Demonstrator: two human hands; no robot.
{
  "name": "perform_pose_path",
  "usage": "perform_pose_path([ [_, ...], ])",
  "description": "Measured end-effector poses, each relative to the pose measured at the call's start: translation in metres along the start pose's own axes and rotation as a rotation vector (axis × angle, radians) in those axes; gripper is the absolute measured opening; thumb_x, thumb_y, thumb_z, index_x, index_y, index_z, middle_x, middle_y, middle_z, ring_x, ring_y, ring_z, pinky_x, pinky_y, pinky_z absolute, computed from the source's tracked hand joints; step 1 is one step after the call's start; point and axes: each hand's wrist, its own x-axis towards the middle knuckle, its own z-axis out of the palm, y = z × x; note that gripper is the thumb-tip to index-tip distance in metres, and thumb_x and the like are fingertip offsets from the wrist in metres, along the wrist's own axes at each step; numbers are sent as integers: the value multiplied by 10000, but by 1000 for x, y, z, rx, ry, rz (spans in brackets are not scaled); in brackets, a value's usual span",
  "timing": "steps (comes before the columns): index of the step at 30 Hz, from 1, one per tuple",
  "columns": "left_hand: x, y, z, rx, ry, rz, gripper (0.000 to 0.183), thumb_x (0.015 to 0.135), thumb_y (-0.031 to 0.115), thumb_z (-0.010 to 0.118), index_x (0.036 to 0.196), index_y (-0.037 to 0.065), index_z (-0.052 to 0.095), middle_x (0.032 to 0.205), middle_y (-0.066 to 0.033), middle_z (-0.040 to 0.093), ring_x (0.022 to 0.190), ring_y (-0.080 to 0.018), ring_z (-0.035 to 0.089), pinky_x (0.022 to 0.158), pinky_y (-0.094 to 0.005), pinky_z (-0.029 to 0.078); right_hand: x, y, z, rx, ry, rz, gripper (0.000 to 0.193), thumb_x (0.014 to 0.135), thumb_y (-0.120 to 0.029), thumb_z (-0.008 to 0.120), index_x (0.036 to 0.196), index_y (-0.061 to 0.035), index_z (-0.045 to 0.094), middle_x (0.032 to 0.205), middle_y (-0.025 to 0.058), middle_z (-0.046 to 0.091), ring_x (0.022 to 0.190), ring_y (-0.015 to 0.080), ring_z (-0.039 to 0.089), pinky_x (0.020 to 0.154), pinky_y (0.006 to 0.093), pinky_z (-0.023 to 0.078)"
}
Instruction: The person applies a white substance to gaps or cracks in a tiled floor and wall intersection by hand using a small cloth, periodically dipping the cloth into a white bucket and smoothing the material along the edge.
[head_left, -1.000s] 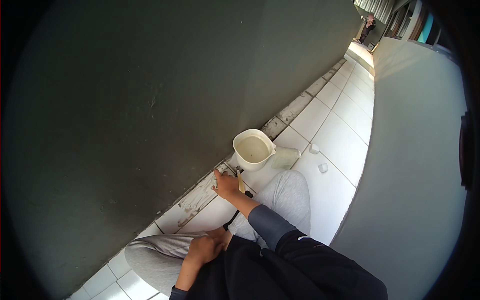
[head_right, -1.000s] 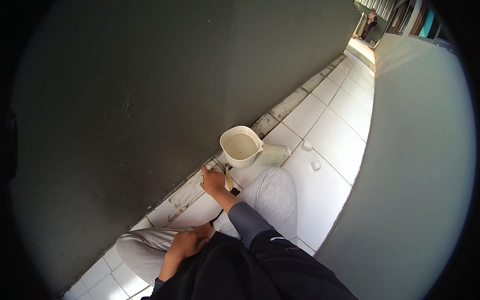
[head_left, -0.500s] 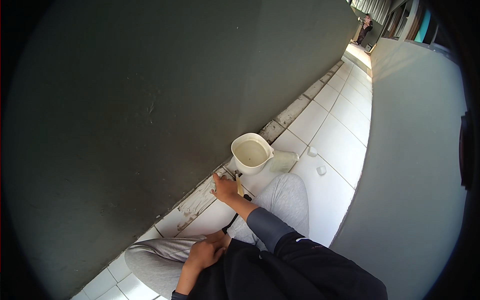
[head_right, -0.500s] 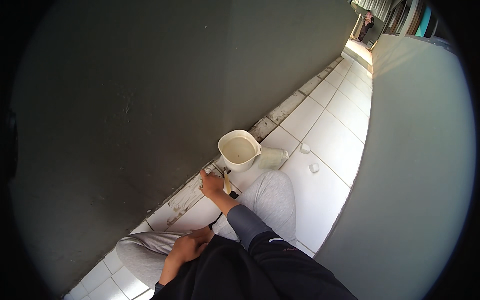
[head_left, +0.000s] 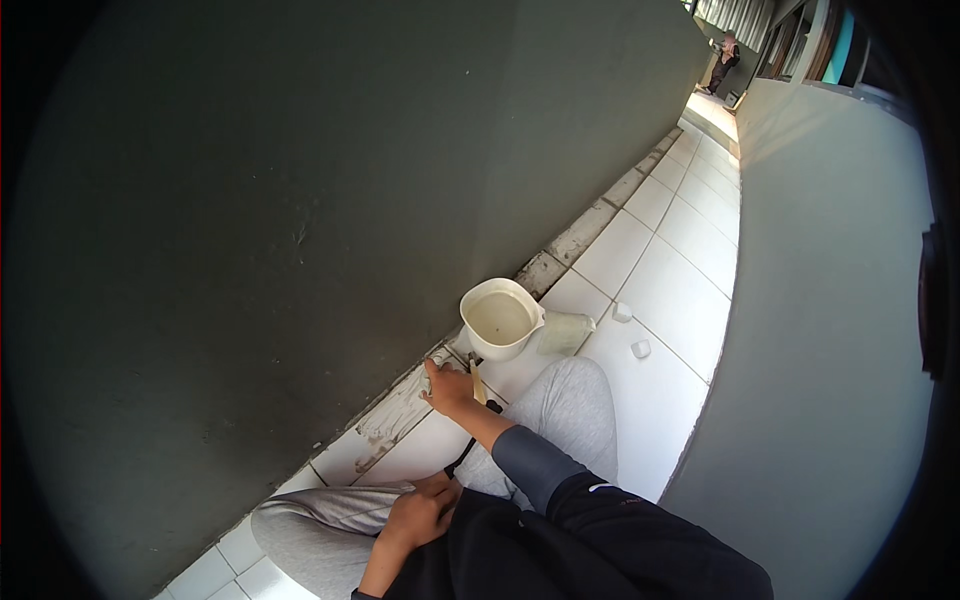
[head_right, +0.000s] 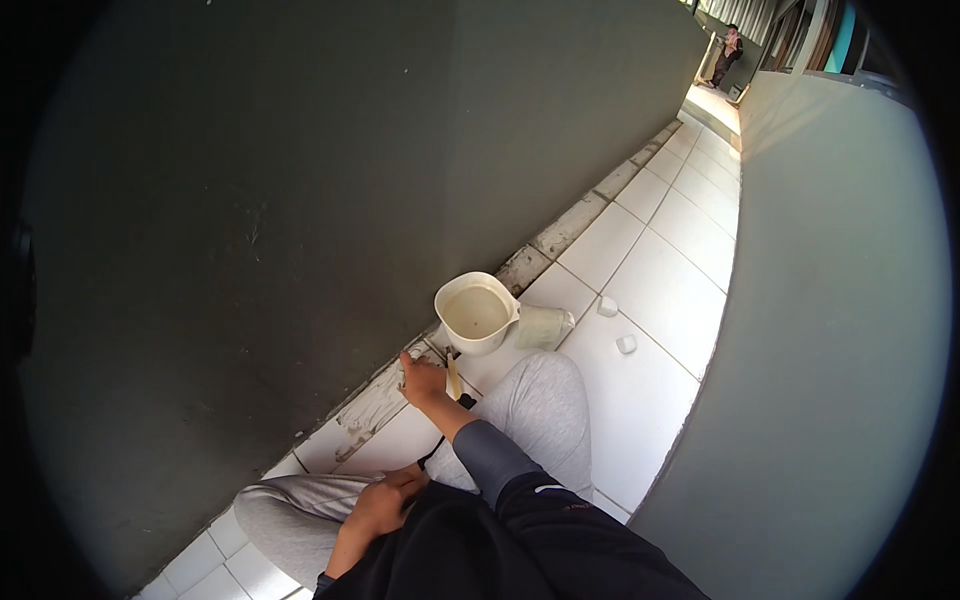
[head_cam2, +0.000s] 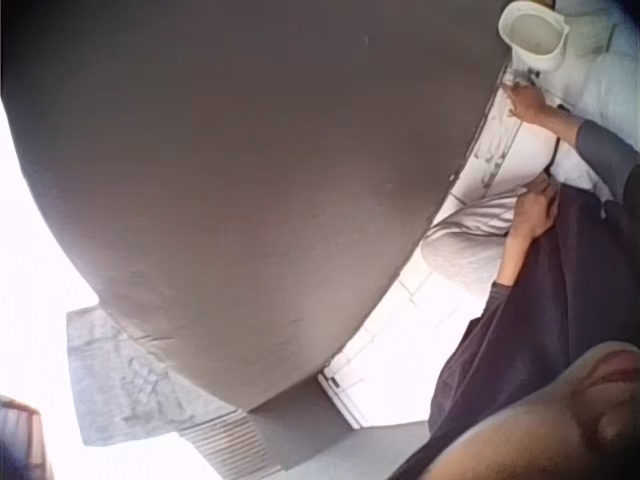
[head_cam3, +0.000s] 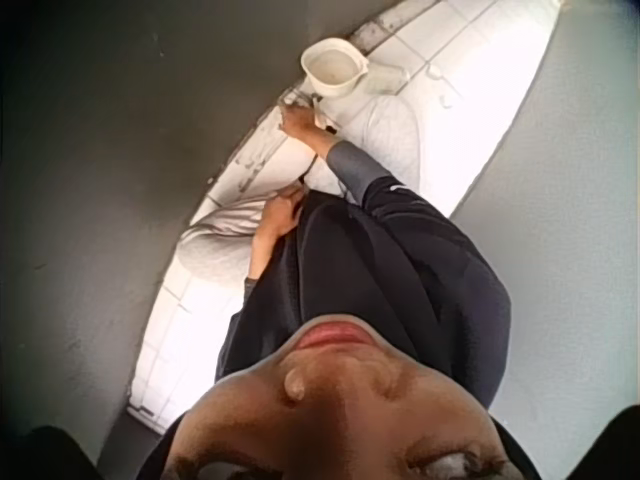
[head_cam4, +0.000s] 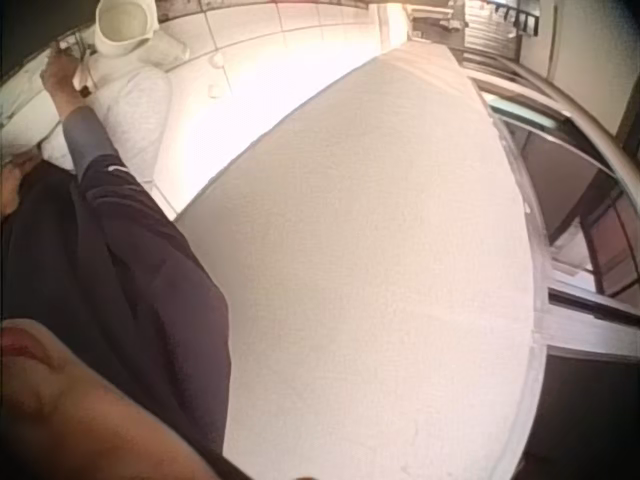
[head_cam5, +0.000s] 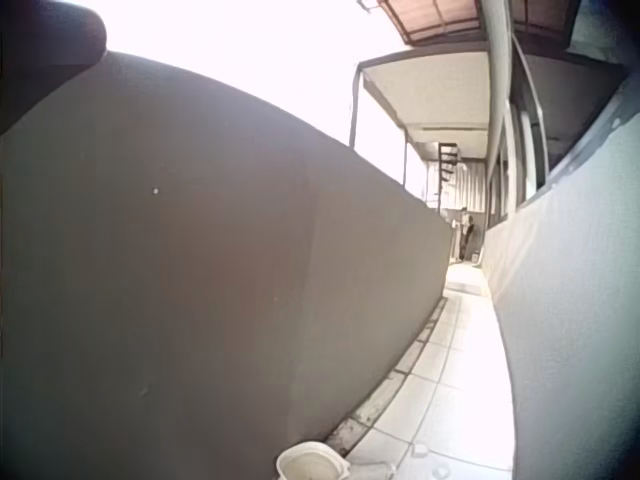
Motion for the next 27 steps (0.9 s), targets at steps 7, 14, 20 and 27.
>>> perform_pose_path([
  [7, -8, -10, -6, 136, -186, -164, 235, 800, 349, 528, 862, 169, 666, 766, -115, 623, 695, -288, 612, 627, -404, 493, 2, 2, 3, -4, -10, -2, 575, 727, -408, 655, 1155, -152, 368, 926, 141, 564, 781, 299, 612, 620, 400, 482],
  [14, -4, -10, 5, 35, 18, -20, 245, 798, 360, 536, 817, 159, 674, 734, -112, 620, 674, -303, 608, 608, -407, 488, 3, 0, 6, -11, 1, 7, 573, 729, -405, 654, 1158, -156, 366, 923, 142, 562, 777, 296, 610, 617, 402, 480],
  [20, -10, -7, -7, 54, -36, -84, 250, 798, 366, 543, 804, 155, 677, 758, -104, 623, 675, -301, 608, 601, -399, 490, 3, 2, 8, -11, 5, -6, 593, 727, -399, 656, 1180, -158, 359, 920, 141, 562, 769, 295, 611, 611, 395, 481],
  [27, -7, -3, -14, 135, -229, -185, 243, 788, 352, 552, 840, 148, 675, 776, -107, 626, 708, -299, 609, 638, -399, 488, 5, 3, 10, -22, 9, 3, 592, 721, -398, 662, 1172, -158, 363, 910, 139, 568, 753, 290, 614, 603, 389, 485],
])
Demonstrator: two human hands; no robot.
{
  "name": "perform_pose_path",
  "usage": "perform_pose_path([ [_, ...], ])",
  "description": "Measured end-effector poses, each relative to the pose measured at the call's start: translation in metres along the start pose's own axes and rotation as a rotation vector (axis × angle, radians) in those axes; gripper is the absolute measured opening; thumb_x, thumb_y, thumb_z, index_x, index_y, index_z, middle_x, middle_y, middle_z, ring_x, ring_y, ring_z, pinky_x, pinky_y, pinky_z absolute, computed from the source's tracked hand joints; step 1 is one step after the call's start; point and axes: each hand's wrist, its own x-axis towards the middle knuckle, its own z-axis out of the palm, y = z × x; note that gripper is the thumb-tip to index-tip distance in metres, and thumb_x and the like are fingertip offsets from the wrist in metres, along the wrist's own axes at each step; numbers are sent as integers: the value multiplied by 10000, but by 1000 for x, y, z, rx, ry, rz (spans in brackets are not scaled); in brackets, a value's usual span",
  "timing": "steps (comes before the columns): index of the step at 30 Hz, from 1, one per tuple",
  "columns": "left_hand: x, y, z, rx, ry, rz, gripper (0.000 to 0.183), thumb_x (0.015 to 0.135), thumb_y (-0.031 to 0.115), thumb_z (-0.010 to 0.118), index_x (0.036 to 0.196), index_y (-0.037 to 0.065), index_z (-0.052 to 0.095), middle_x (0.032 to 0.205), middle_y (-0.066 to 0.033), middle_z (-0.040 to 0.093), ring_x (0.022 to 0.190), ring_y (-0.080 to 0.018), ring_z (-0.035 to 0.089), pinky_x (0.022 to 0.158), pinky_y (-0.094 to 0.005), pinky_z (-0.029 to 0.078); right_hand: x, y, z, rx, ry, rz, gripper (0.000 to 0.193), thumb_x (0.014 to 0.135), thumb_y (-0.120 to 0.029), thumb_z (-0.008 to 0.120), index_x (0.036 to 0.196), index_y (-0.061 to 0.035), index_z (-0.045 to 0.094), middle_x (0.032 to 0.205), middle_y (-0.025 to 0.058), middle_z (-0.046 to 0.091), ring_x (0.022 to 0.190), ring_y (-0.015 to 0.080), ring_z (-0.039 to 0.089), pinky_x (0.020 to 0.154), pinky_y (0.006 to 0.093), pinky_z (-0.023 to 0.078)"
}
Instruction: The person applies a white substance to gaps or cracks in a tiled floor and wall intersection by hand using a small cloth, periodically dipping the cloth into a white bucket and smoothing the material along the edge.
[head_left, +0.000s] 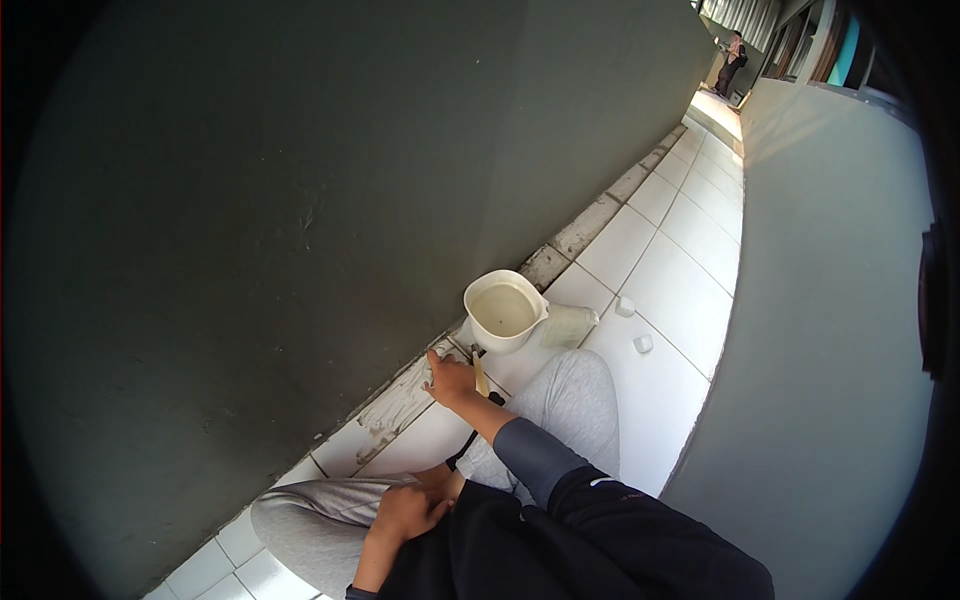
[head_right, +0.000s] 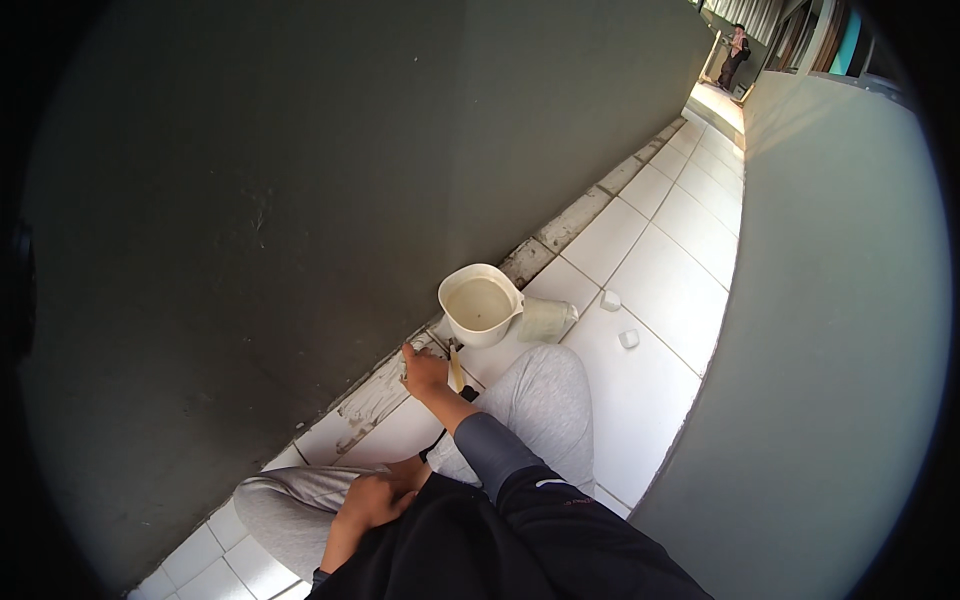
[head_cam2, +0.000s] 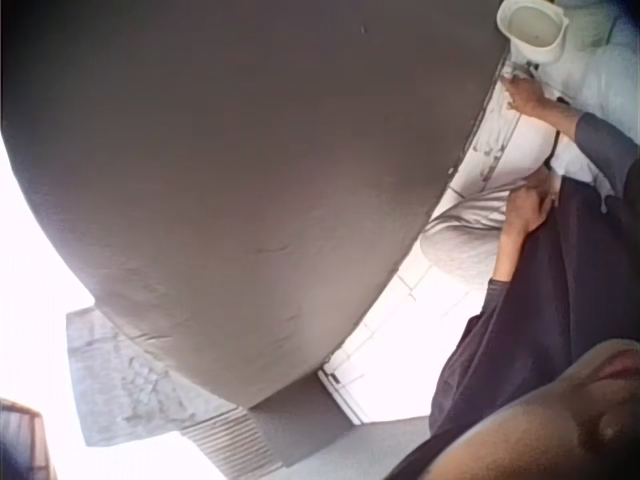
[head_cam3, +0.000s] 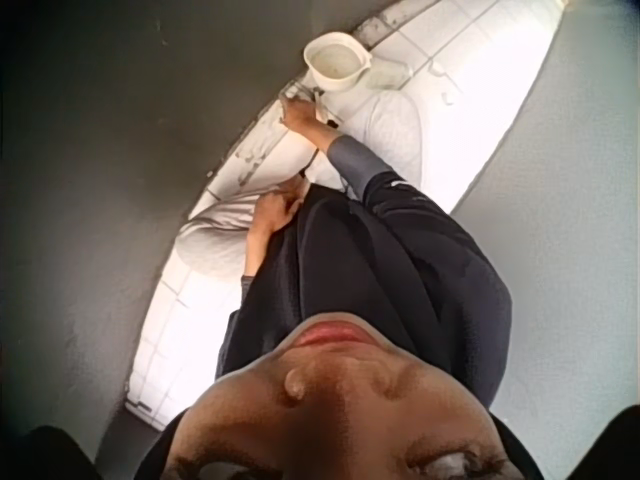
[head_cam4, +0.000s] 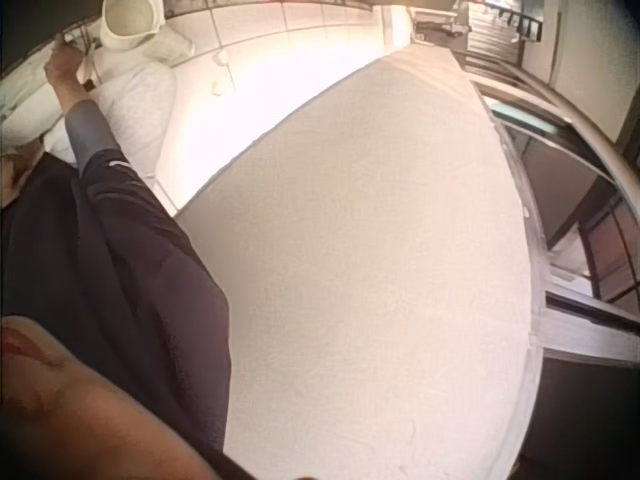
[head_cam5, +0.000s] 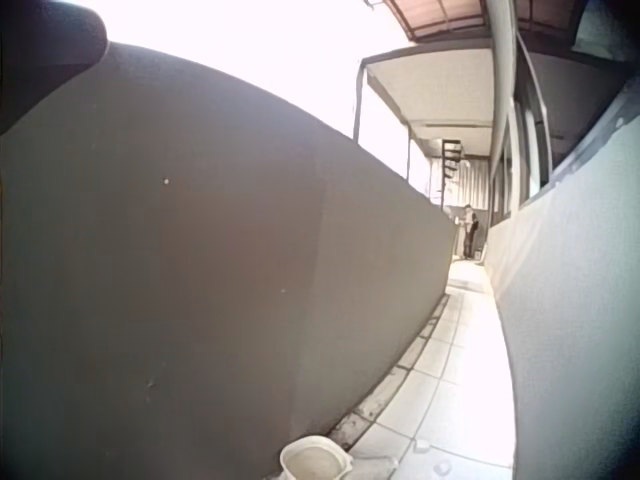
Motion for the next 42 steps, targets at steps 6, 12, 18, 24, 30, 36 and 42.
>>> perform_pose_path([
  [6, 13, 2, 12, -194, 283, 149, 273, 765, 297, 568, 958, 119, 640, 918, -96, 617, 783, -301, 603, 698, -384, 481, 0, -3, -4, 5, 0, 2, 579, 716, -408, 665, 1145, -154, 371, 907, 139, 570, 755, 291, 615, 602, 390, 485],
  [12, 9, -4, 8, -117, 179, 100, 274, 761, 314, 580, 948, 124, 644, 932, -87, 616, 786, -293, 604, 696, -391, 485, 0, 1, -4, 40, 30, 11, 565, 716, -418, 657, 1124, -145, 376, 878, 134, 583, 734, 285, 618, 589, 394, 483],
  [18, 15, -8, 13, -61, 107, 152, 241, 758, 279, 578, 933, 125, 636, 884, -100, 614, 753, -301, 600, 677, -393, 483, -3, -8, 3, 116, -5, -27, 551, 718, -397, 647, 1104, -108, 379, 787, 106, 613, 703, 284, 618, 578, 403, 484],
  [24, 23, 2, 8, -258, 221, 206, 209, 723, 188, 588, 908, 92, 596, 831, -109, 581, 758, -301, 588, 677, -385, 479, -1, -6, -2, 131, -34, -72, 540, 719, -388, 641, 1096, -98, 385, 791, 93, 625, 722, 291, 622, 588, 413, 485],
  [30, 18, 0, 4, -209, 264, 232, 197, 740, 217, 587, 882, 87, 633, 835, -98, 594, 761, -297, 592, 661, -381, 482, -1, -3, -10, 109, -71, -69, 550, 720, -389, 640, 1110, -101, 382, 796, 91, 630, 724, 292, 626, 599, 406, 489],
  [36, 14, -6, 11, -153, 198, 128, 240, 781, 313, 568, 774, 112, 699, 799, -101, 626, 737, -300, 601, 674, -384, 482, -5, -8, -1, -9, 121, -58, 548, 706, -383, 667, 1107, -121, 401, 976, 97, 557, 886, 266, 577, 653, 420, 483],
  [42, 18, -1, 7, -230, 286, 190, 260, 748, 256, 580, 955, 110, 639, 875, -84, 621, 752, -296, 604, 699, -374, 488, -8, -11, -1, -8, 112, -134, 485, 726, -361, 652, 1092, -128, 433, 994, 108, 521, 906, 275, 560, 675, 425, 472],
])
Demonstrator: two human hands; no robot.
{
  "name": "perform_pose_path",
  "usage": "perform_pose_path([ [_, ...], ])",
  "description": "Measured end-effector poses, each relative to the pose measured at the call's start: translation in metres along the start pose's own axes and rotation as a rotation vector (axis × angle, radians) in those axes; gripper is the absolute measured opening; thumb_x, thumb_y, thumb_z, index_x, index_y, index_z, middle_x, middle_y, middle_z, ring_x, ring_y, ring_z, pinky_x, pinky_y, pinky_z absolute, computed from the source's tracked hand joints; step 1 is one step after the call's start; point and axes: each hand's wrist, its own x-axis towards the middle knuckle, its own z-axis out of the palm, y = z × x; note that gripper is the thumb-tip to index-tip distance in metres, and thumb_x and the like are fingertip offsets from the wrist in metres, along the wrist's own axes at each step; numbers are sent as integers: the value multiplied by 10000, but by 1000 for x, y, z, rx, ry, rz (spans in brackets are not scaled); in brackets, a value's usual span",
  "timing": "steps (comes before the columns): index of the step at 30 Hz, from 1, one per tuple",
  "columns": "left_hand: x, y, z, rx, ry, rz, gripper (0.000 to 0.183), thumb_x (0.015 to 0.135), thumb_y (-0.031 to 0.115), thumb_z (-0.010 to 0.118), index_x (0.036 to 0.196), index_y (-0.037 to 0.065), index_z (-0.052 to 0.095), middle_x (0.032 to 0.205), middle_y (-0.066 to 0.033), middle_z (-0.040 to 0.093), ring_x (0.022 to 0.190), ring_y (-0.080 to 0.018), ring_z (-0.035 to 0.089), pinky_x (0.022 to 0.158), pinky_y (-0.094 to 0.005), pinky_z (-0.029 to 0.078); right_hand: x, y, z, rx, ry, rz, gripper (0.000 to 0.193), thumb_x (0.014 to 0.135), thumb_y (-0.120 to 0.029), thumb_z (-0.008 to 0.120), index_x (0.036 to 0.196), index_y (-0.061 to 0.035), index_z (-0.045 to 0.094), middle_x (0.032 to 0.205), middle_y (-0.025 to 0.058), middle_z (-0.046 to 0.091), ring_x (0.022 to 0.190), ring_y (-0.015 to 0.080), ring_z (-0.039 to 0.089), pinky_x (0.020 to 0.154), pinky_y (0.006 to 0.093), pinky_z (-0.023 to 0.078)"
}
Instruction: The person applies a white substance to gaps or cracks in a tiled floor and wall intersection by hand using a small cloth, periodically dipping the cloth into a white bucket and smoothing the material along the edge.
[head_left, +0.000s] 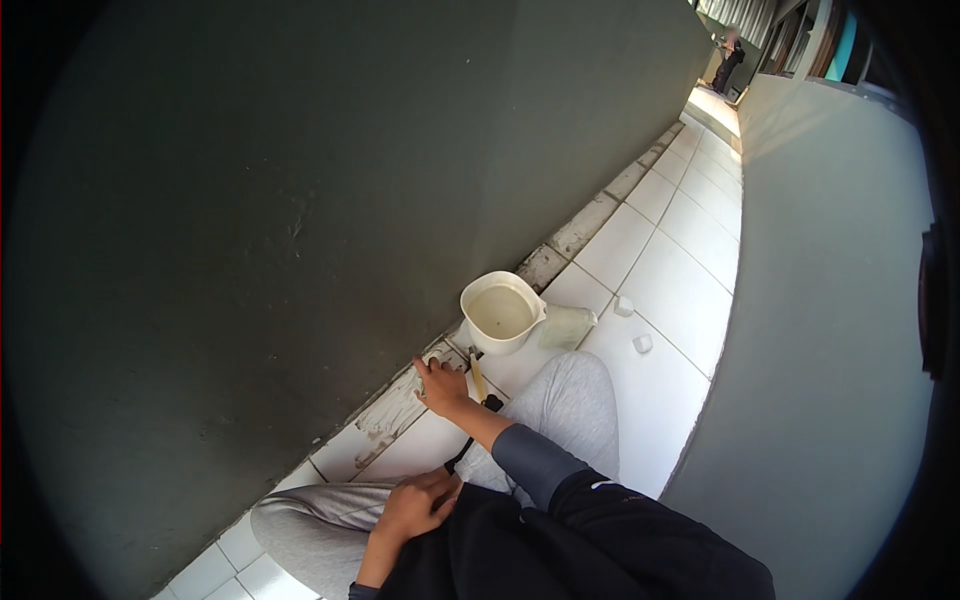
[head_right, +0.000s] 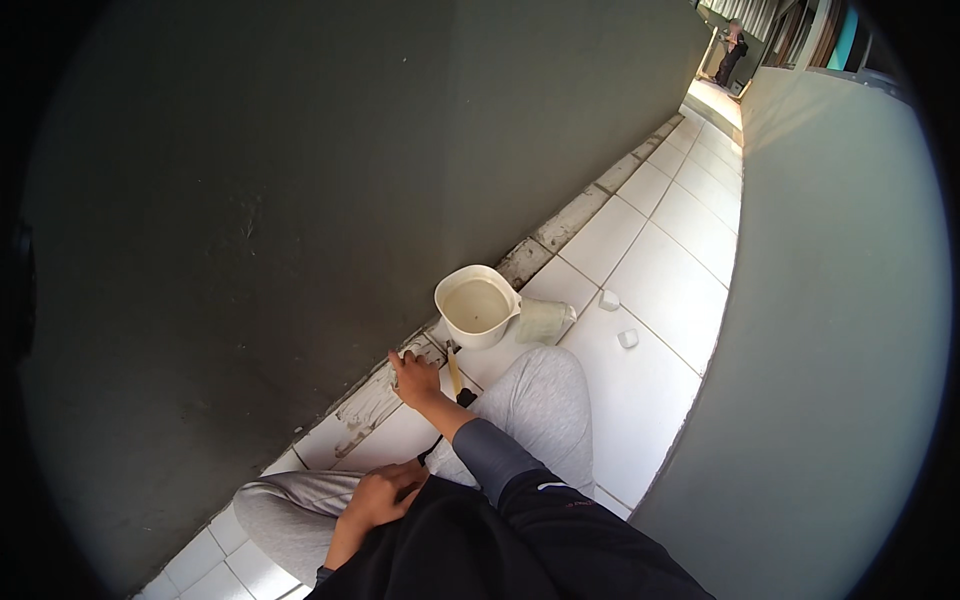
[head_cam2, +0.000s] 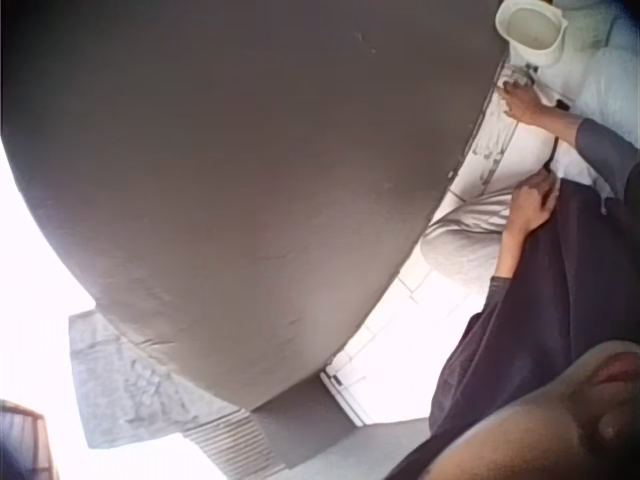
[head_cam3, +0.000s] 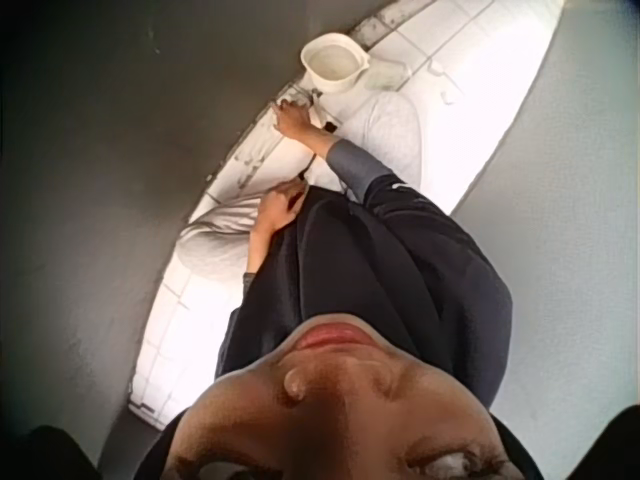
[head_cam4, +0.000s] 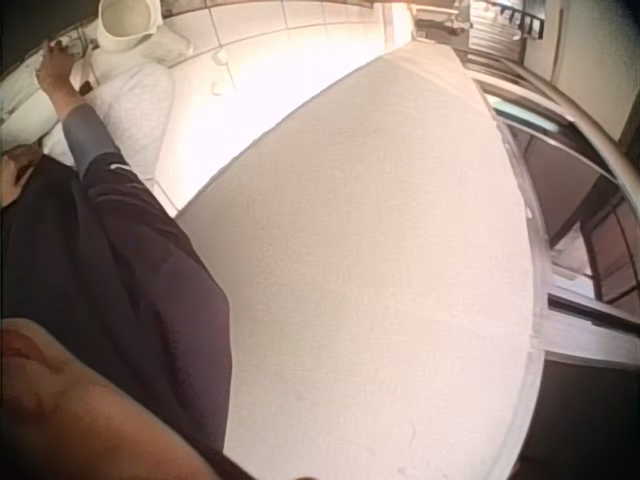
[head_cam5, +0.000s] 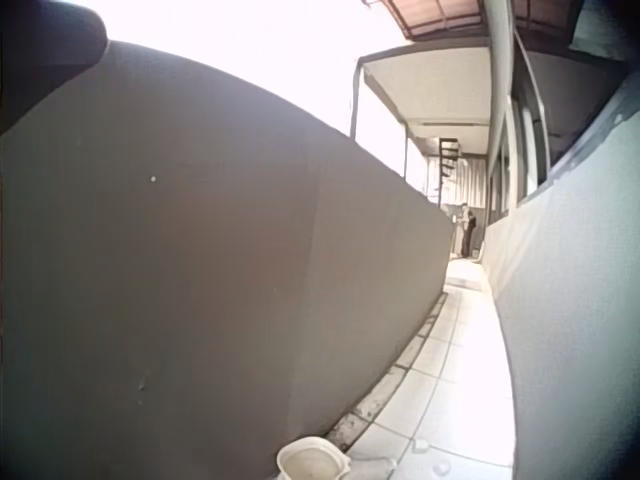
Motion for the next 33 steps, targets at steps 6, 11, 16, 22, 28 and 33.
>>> perform_pose_path([
  [6, -2, -3, 2, 22, -85, -53, 294, 737, 244, 580, 1000, 116, 612, 908, -77, 620, 768, -294, 609, 680, -381, 497, -2, 5, -2, 6, 4, -87, 437, 746, -361, 629, 1106, -202, 440, 982, 135, 532, 751, 290, 600, 601, 408, 479],
  [11, -8, -11, 4, 105, -137, -77, 286, 743, 259, 589, 984, 106, 612, 907, -77, 619, 770, -288, 610, 667, -383, 497, 0, 6, -11, 73, -90, -107, 443, 740, -382, 636, 1093, -196, 442, 866, 115, 580, 724, 281, 619, 585, 401, 483],
  [16, 3, 2, 6, 27, -70, -42, 266, 752, 240, 596, 969, 87, 606, 906, -84, 610, 773, -292, 601, 679, -377, 489, 1, 14, -2, 81, -47, -102, 450, 732, -402, 637, 1080, -191, 445, 758, 86, 612, 722, 259, 625, 577, 390, 482],
  [22, -4, -5, 6, 1, -41, -5, 254, 760, 223, 584, 971, 82, 604, 922, -101, 602, 780, -294, 597, 691, -383, 488, 12, 31, -9, 80, -25, -66, 416, 738, -388, 632, 1067, -196, 464, 730, 62, 627, 707, 255, 627, 570, 397, 480],
  [28, -5, -10, 10, 46, -128, -33, 254, 771, 252, 563, 985, 121, 600, 894, -119, 608, 764, -302, 602, 657, -399, 494, 13, 22, 2, 55, -44, 112, 411, 745, -368, 628, 1081, -202, 460, 742, 58, 633, 720, 256, 628, 575, 401, 481],
  [33, -1, -7, 17, 37, -195, -100, 237, 780, 226, 544, 990, 124, 585, 824, -137, 617, 732, -316, 604, 617, -423, 491, -2, -13, 11, 179, -20, -56, 389, 748, -367, 621, 1035, -173, 444, 734, 72, 626, 731, 266, 625, 595, 412, 485],
])
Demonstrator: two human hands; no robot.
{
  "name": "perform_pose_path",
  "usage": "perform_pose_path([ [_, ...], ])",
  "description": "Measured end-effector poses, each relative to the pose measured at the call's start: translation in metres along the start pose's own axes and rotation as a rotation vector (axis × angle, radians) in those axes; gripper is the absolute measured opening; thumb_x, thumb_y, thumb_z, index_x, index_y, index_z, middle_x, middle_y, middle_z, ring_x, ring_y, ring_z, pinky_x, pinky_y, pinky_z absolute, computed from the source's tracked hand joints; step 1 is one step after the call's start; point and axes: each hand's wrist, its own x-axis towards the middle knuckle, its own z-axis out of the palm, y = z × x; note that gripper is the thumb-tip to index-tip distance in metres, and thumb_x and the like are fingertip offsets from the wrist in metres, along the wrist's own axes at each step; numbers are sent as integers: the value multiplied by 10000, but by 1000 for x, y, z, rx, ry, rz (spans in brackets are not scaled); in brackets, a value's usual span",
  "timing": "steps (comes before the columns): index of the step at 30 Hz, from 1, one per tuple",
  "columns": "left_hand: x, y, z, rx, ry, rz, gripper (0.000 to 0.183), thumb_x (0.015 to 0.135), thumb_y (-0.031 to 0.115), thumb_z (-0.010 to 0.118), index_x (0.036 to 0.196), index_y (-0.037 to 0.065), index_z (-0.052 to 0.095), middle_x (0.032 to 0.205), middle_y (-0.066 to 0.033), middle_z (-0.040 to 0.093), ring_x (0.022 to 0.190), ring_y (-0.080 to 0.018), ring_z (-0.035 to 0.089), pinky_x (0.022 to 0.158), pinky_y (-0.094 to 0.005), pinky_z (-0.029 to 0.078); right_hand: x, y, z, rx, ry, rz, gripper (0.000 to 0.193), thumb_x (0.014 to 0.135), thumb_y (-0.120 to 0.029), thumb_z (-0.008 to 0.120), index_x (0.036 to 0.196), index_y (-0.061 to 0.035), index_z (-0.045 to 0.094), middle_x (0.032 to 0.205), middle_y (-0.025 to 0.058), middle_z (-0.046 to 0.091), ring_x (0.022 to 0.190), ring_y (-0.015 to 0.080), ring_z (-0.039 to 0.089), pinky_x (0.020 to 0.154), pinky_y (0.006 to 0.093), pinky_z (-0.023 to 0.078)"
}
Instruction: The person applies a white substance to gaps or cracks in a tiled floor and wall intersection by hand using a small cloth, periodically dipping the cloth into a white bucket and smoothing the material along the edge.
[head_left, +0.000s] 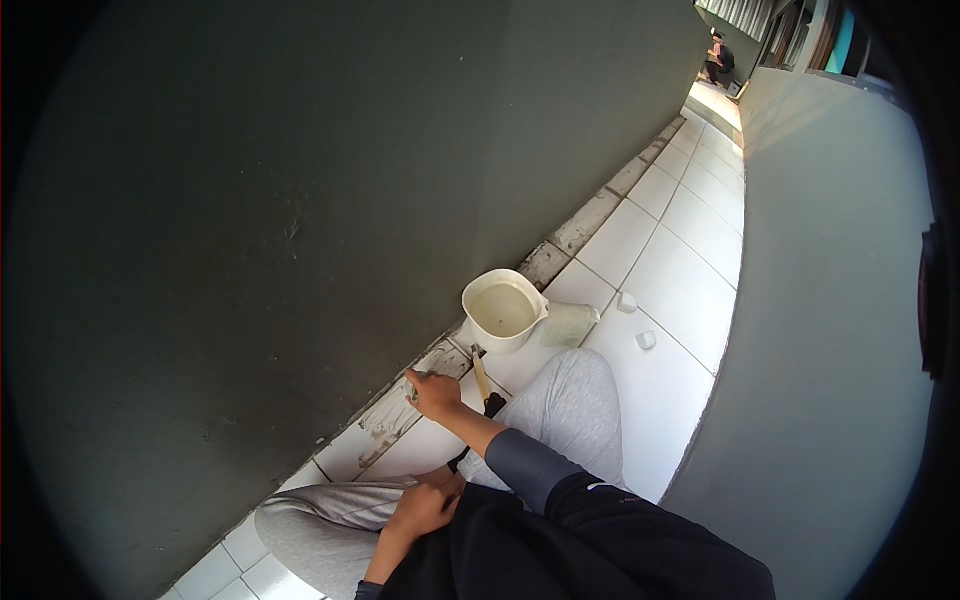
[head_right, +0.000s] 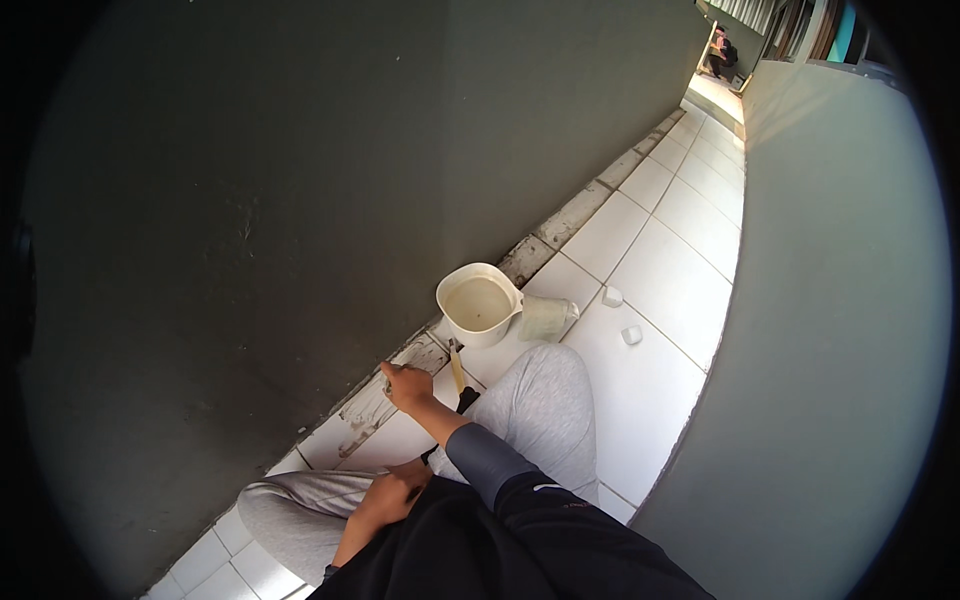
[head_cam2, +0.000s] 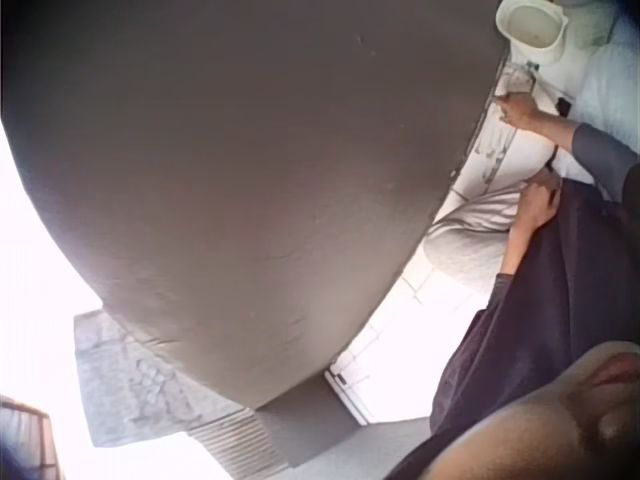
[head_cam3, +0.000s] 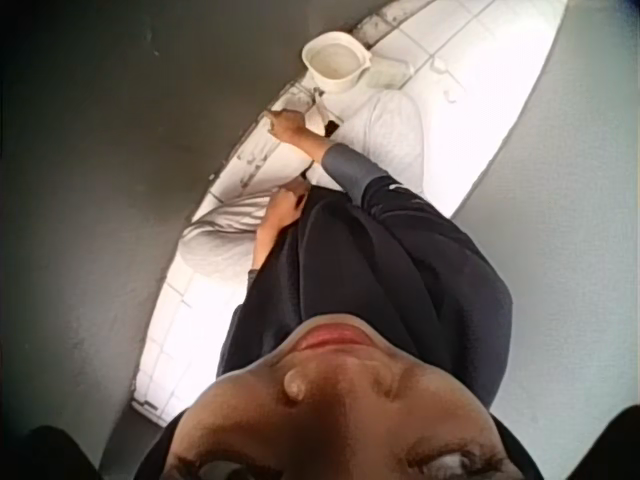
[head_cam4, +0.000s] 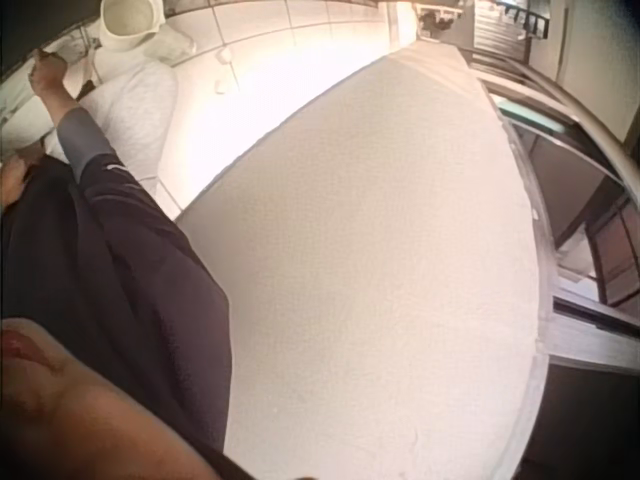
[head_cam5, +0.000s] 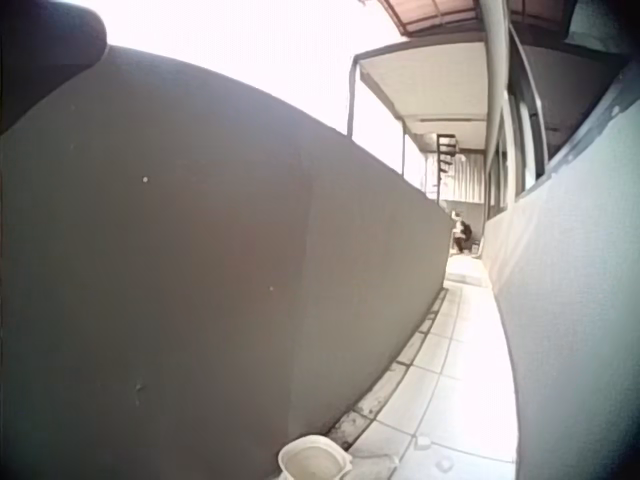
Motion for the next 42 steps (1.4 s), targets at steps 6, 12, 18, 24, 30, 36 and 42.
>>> perform_pose_path([
  [6, -5, 1, -4, 20, 46, 59, 242, 792, 218, 528, 1010, 125, 576, 819, -138, 620, 722, -324, 602, 620, -425, 489, 6, 18, -19, -28, -3, -5, 424, 752, -375, 620, 1086, -185, 439, 764, 79, 628, 729, 260, 627, 580, 402, 486],
  [12, 7, 5, -3, -58, 98, 78, 188, 822, 219, 504, 944, 93, 570, 818, -145, 595, 768, -328, 588, 650, -421, 475, 5, 21, -5, -51, 9, 91, 441, 739, -360, 637, 1089, -180, 438, 759, 75, 617, 736, 263, 619, 590, 403, 485],
  [18, 7, -13, 10, -80, 61, 89, 168, 832, 209, 502, 913, 74, 559, 795, -170, 577, 757, -343, 579, 638, -435, 458, -6, -13, 7, 16, -21, -61, 418, 729, -333, 643, 1057, -174, 440, 739, 72, 612, 736, 264, 619, 594, 409, 485],
  [24, 8, -13, 15, -124, 116, 119, 160, 837, 203, 499, 898, 66, 558, 742, -185, 569, 727, -355, 574, 630, -442, 447, 9, 36, -17, -94, -16, 84, 419, 734, -368, 642, 1062, -192, 452, 752, 80, 630, 729, 268, 626, 585, 401, 480],
  [30, 9, -10, 11, -185, 29, 49, 153, 791, 166, 510, 802, 15, 524, 790, -174, 514, 797, -355, 525, 677, -400, 413, 3, 22, -20, -75, -52, 139, 431, 733, -356, 646, 1068, -175, 445, 776, 85, 629, 751, 271, 623, 601, 410, 482],
  [36, 11, -10, 10, -191, 71, 111, 134, 816, 151, 520, 852, 25, 547, 771, -178, 544, 750, -355, 546, 655, -424, 428, -4, -2, 0, 15, -52, -88, 440, 723, -337, 656, 1065, -171, 435, 786, 87, 618, 774, 271, 618, 615, 413, 481],
  [42, 9, -13, 14, -219, 125, 93, 137, 815, 152, 527, 813, 15, 544, 756, -174, 551, 754, -344, 550, 665, -415, 428, 18, 55, -34, -110, -55, 172, 449, 731, -340, 656, 1095, -191, 440, 815, 87, 622, 785, 271, 614, 625, 407, 481],
])
